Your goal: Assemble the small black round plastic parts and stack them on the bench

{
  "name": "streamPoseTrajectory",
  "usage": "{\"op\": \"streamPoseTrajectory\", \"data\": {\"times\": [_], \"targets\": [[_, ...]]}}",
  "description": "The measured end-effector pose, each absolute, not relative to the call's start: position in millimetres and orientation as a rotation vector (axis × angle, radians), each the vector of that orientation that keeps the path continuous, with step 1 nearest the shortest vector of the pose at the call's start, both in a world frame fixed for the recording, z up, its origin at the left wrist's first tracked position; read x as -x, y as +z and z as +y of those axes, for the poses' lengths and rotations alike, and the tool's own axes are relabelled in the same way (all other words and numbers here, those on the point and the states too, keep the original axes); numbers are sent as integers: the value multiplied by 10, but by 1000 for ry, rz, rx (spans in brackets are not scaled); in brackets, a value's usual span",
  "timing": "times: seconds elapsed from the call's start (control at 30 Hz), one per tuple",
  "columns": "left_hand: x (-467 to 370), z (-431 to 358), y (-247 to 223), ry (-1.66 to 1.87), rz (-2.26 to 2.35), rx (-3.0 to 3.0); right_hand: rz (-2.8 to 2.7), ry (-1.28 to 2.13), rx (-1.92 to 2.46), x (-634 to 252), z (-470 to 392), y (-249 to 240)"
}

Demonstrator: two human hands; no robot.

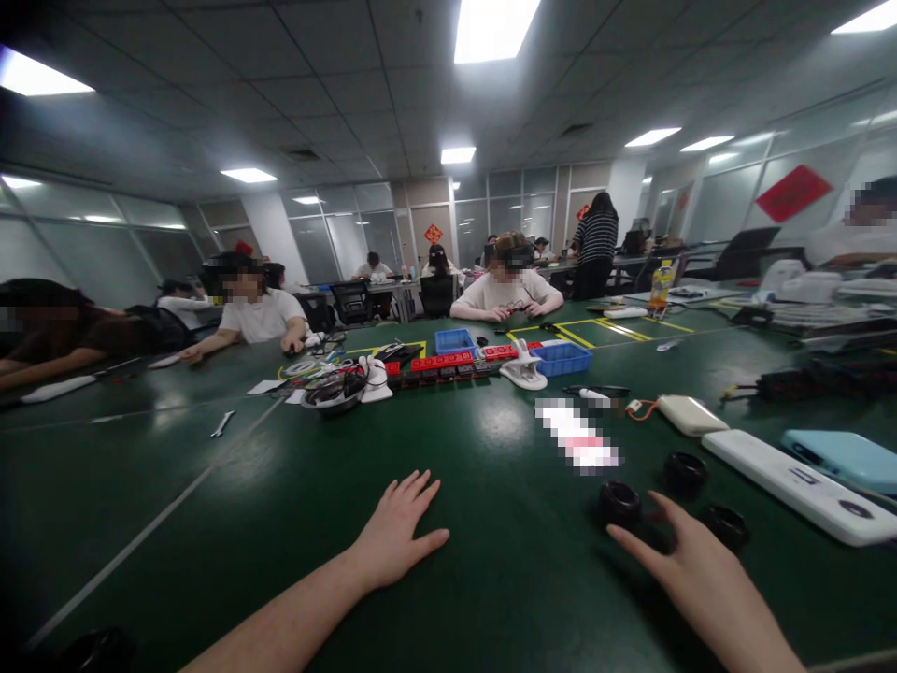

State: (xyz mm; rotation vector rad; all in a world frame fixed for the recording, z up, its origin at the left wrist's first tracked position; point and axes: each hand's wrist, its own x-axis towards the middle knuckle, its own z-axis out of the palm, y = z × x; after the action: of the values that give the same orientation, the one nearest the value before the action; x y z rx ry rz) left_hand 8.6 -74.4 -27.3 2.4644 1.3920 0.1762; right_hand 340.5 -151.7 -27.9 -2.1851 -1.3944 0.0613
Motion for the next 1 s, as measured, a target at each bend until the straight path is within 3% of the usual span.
{"op": "streamPoseTrajectory", "data": {"times": [0.3,0.8,1.0], "targets": [[-72,-737,-273,180,1377,-2444,-1406,388,2237,-3472,-1256,-278],[-58,-767,-316,240,1380,-2490,-1380,350,2252,-3560,-1130,-266],[-29,-776,-352,298,1376,-2497,-1607,464,2053,-3084,-1174,-252]]}}
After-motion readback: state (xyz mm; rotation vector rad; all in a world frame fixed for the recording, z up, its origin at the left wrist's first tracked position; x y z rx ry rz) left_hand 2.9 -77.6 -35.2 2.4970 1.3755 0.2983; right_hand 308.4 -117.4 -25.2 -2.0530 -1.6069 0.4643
